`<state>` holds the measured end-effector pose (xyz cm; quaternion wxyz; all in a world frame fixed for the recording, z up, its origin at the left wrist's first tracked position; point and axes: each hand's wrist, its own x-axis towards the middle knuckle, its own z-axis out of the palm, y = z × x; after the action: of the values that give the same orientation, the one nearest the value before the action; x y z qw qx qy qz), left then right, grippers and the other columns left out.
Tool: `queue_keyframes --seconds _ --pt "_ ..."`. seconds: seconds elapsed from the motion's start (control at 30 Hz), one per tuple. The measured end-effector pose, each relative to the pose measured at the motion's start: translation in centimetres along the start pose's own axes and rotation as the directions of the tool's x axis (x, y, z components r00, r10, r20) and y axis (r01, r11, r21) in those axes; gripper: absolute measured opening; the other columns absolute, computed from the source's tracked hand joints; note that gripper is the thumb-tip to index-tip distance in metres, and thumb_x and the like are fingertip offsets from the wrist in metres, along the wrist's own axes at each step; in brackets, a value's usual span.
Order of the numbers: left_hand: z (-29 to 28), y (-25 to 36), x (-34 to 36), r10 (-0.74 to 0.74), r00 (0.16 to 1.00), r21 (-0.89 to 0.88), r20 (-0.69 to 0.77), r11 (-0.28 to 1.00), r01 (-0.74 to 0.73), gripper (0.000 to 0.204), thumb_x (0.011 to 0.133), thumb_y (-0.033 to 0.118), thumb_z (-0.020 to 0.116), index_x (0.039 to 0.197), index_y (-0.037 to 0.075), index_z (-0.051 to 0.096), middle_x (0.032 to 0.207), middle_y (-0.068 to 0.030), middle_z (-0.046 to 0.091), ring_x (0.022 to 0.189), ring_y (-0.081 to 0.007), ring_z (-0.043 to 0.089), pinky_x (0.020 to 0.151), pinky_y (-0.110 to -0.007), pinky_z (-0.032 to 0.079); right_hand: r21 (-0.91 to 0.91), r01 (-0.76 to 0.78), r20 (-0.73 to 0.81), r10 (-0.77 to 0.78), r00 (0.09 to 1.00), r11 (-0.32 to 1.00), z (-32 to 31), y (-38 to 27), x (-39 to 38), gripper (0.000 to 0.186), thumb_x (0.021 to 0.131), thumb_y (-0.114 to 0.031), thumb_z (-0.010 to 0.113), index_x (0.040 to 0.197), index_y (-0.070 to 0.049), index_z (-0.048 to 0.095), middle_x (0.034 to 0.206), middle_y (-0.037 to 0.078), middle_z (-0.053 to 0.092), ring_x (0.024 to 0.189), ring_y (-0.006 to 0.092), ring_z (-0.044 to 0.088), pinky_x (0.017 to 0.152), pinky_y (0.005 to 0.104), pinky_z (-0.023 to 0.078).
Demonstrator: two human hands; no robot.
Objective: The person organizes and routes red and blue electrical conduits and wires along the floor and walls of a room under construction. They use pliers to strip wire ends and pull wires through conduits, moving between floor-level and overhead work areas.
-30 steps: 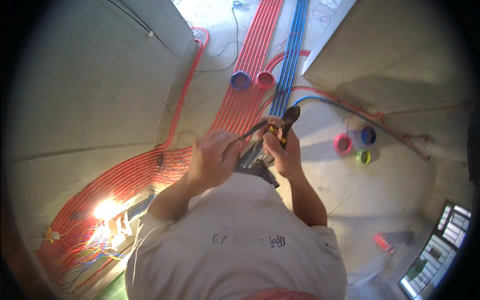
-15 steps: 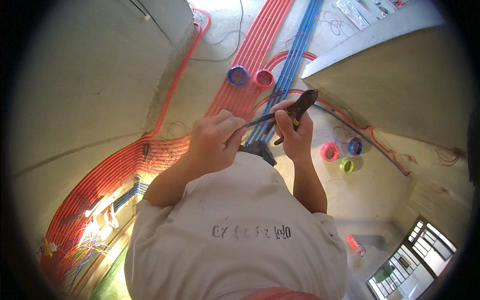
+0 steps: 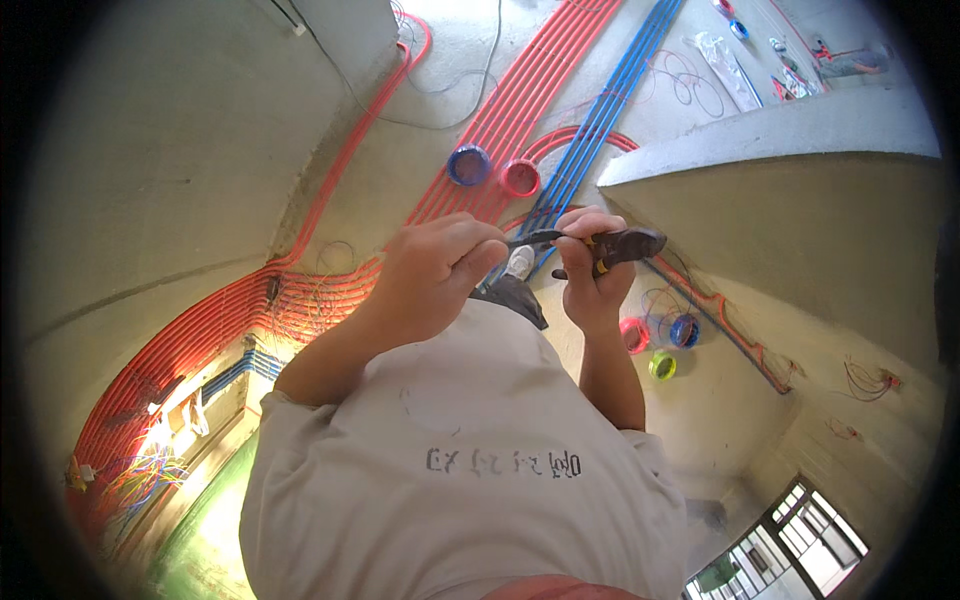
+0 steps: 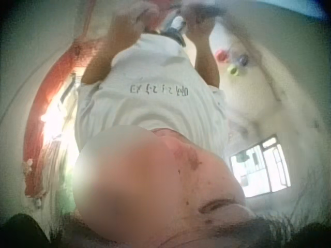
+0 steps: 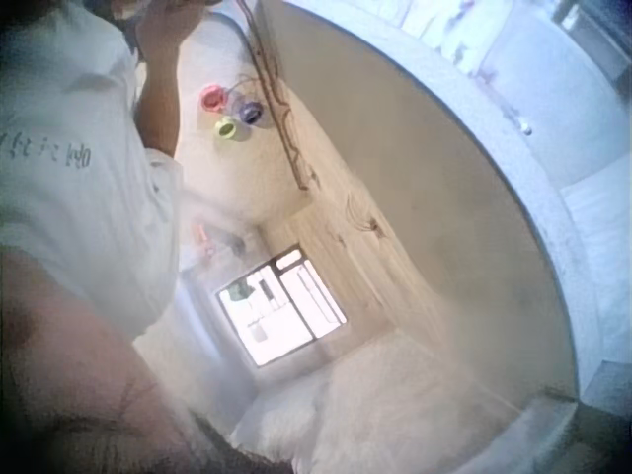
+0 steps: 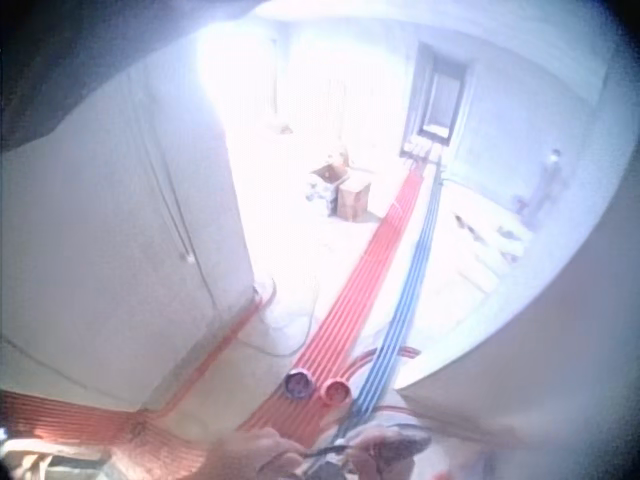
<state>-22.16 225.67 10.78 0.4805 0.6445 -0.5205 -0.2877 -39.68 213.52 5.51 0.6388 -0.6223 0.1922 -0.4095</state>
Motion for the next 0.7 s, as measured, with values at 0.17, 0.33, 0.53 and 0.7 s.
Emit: queue_keyframes --seconds 0.17,0.33,0.53,0.7 --pt "0.5 0.9 1.4 -0.388 0.901 -0.260 0.194 0.865 0.429 0.011 0.093 0.007 0.064 0.098 -0.002 0.070 0.076 -0.0061 0.062 0.066 -0.0120 0.054 0.061 -0.029 0.043 -0.031 0.090 0.161 -0.084 0.983 0.995 -2.4 -0.6 2.4 0.024 0.089 0.011 0.062 0.107 -0.003 0.056 0.097 0.012 0.062 0.085 0.0153 0.059 0.076 0.0276 0.048" --pt "1.6 1.7 1.5 -0.405 0.914 -0.275 0.005 0.879 0.391 0.007 0.088 0.000 0.066 0.093 -0.001 0.071 0.075 -0.0033 0.061 0.069 -0.0111 0.053 0.060 -0.028 0.041 0.060 0.005 0.186 -0.016 0.982 0.998 -3.2 0.2 3.2 0.022 0.089 0.009 0.064 0.107 -0.003 0.057 0.095 0.010 0.062 0.082 0.0129 0.058 0.073 0.0256 0.047" --pt "2.2 0.7 0.9 -0.106 0.957 -0.035 -0.269 0.994 0.100 0.011 0.085 -0.006 0.069 0.094 -0.001 0.072 0.073 -0.0062 0.062 0.065 -0.0127 0.054 0.057 -0.029 0.040 0.002 -0.237 0.246 0.229 0.942 0.972 -2.5 0.4 4.0 0.016 0.094 0.003 0.061 0.108 -0.003 0.057 0.090 0.003 0.061 0.078 0.0075 0.055 0.066 0.0238 0.043" --pt "2.1 1.3 -0.4 0.241 0.905 0.295 -0.351 0.946 -0.138 0.007 0.082 0.005 0.072 0.087 0.003 0.068 0.077 -0.0099 0.062 0.072 -0.0294 0.060 0.064 -0.041 0.048 0.491 -0.428 0.314 0.304 0.899 0.758 -0.3 1.0 4.0 0.053 0.097 -0.027 0.069 0.138 0.000 0.049 0.096 0.005 0.059 0.067 0.0072 0.050 0.055 0.0219 0.041"
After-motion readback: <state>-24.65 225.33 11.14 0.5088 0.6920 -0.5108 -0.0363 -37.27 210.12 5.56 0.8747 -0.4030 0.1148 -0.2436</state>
